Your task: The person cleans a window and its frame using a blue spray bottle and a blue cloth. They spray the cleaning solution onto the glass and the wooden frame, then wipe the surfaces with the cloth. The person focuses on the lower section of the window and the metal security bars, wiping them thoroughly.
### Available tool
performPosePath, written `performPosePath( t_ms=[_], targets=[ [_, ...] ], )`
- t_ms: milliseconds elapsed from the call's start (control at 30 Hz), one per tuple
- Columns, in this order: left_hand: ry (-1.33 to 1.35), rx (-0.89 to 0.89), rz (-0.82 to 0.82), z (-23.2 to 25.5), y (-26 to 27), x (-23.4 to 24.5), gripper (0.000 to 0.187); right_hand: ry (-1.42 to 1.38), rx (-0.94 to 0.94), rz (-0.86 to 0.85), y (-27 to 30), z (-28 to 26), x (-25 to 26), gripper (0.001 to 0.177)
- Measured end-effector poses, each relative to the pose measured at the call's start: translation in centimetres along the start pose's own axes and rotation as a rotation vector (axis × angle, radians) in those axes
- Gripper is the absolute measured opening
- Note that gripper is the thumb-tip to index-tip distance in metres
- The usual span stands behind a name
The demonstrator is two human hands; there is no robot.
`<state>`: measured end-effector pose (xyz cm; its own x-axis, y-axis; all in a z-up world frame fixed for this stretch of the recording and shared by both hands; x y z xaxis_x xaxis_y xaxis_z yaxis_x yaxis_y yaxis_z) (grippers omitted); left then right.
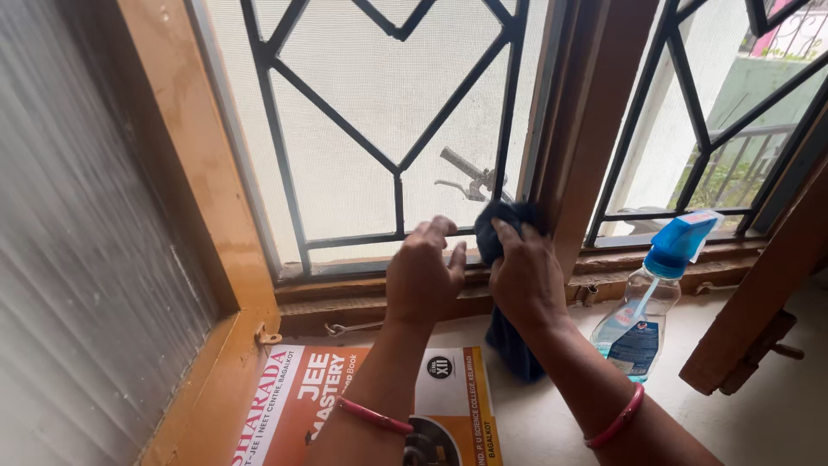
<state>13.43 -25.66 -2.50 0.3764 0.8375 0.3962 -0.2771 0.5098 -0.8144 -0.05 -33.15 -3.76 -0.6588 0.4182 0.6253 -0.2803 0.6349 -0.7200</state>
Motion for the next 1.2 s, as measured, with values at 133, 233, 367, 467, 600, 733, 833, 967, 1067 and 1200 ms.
performPosePath(
  t_ms=[133, 233, 367, 467, 600, 733, 833, 967, 1067, 1200],
  targets=[
    [0.035, 0.076, -0.035, 0.0, 0.3, 0.5, 0.025, -0.113, -0.06, -0.067, -0.4, 0.7, -0.8, 0.045],
    [0.028, 0.116, -0.046, -0.6, 0.3, 0.8, 0.025, -0.23, -0.142, -0.073, -1.2, 1.3, -0.3, 0.041],
    [0.006, 0.114, -0.024, -2.0, 0.4, 1.1, 0.024, -0.225, 0.163, 0.365, -3.8, 0.4, 3.1, 0.04],
    [0.009, 0.118, -0.003, -2.4, 0.4, 1.6, 0.023, -0.177, 0.299, 0.356, -4.7, -0.2, 3.8, 0.036],
    [0.017, 0.153, 0.034, -2.8, 0.4, 2.5, 0.021, 0.051, -0.04, -0.226, -3.0, 0.0, 0.1, 0.031],
    [-0.003, 0.159, 0.021, -3.6, 0.6, 2.0, 0.017, 0.213, -0.036, -0.341, -1.2, 0.0, -1.2, 0.025],
    [-0.018, 0.175, 0.043, -3.7, 0.2, 2.2, 0.014, 0.323, -0.003, -0.475, -0.5, -1.5, -2.5, 0.028],
    [-0.044, 0.201, 0.115, -3.7, -0.3, 2.2, 0.016, -0.191, 0.319, -0.244, 1.4, -3.5, -4.2, 0.028],
    [-0.058, 0.257, 0.098, -3.8, -0.7, 1.7, 0.018, -0.246, 0.548, -0.159, 2.0, -4.3, -4.7, 0.033],
    [-0.038, 0.263, 0.122, -3.3, -0.2, 1.4, 0.02, 0.135, 0.165, -0.345, 0.1, -0.9, -2.8, 0.026]
  ],
)
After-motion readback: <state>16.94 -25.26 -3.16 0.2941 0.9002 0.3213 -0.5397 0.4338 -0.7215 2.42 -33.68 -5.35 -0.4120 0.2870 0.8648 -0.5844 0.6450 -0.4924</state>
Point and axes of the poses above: each hand's wrist, its own y-axis away from the middle knuckle, its own x-axis out of the back of the hand, z = x × y, the point moved 3 cm from there along -y, towards the middle knuckle, and after that the axes turned 3 degrees about z, right-handed, at the moved point
